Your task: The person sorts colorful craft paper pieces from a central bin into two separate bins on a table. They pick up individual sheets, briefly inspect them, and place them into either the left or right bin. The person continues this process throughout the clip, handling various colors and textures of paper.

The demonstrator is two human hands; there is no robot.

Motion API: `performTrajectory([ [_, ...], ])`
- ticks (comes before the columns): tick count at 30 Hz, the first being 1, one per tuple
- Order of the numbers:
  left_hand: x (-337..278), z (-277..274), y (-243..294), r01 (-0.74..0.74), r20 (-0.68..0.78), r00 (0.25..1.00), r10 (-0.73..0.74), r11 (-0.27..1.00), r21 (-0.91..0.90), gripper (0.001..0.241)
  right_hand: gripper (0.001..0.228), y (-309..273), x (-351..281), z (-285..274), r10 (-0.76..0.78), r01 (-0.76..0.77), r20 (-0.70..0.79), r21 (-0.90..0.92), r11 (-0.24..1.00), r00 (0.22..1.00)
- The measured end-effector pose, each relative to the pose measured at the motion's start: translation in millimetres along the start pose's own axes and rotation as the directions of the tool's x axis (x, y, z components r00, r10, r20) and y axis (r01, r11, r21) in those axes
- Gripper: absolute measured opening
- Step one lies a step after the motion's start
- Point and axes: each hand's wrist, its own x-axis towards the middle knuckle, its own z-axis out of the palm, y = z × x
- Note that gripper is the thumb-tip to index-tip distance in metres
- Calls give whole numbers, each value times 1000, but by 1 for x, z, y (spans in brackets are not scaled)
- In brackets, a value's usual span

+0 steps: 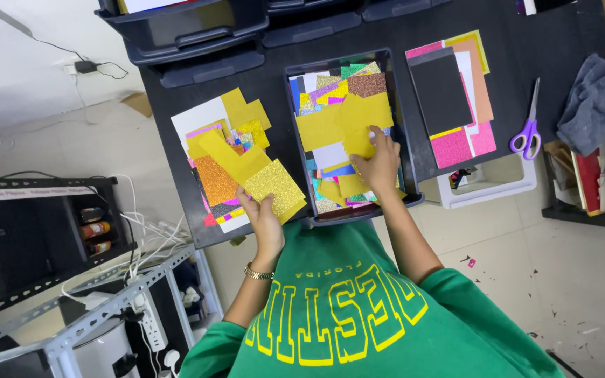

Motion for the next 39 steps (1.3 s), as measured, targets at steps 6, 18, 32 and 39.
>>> performTrajectory([
  [6, -1, 29, 11, -25, -29, 999, 25, 999, 25, 67, 65, 49, 29, 18, 2, -5, 127, 21, 1000, 992],
  [18, -20, 120, 53, 105, -56, 992, -109, 992, -72, 68, 40, -77, -23, -45, -341, 107, 294, 597, 795, 893],
  [32, -29, 142, 41, -558, -78, 828, 555, 802, -211, 66, 55, -94, -58, -29, -97, -599, 595, 762, -246, 798],
  [39, -23, 118, 80, -648, 189, 723, 664, 747, -148, 37, 43, -95, -64, -8, -4, -481, 506, 817, -319, 862],
])
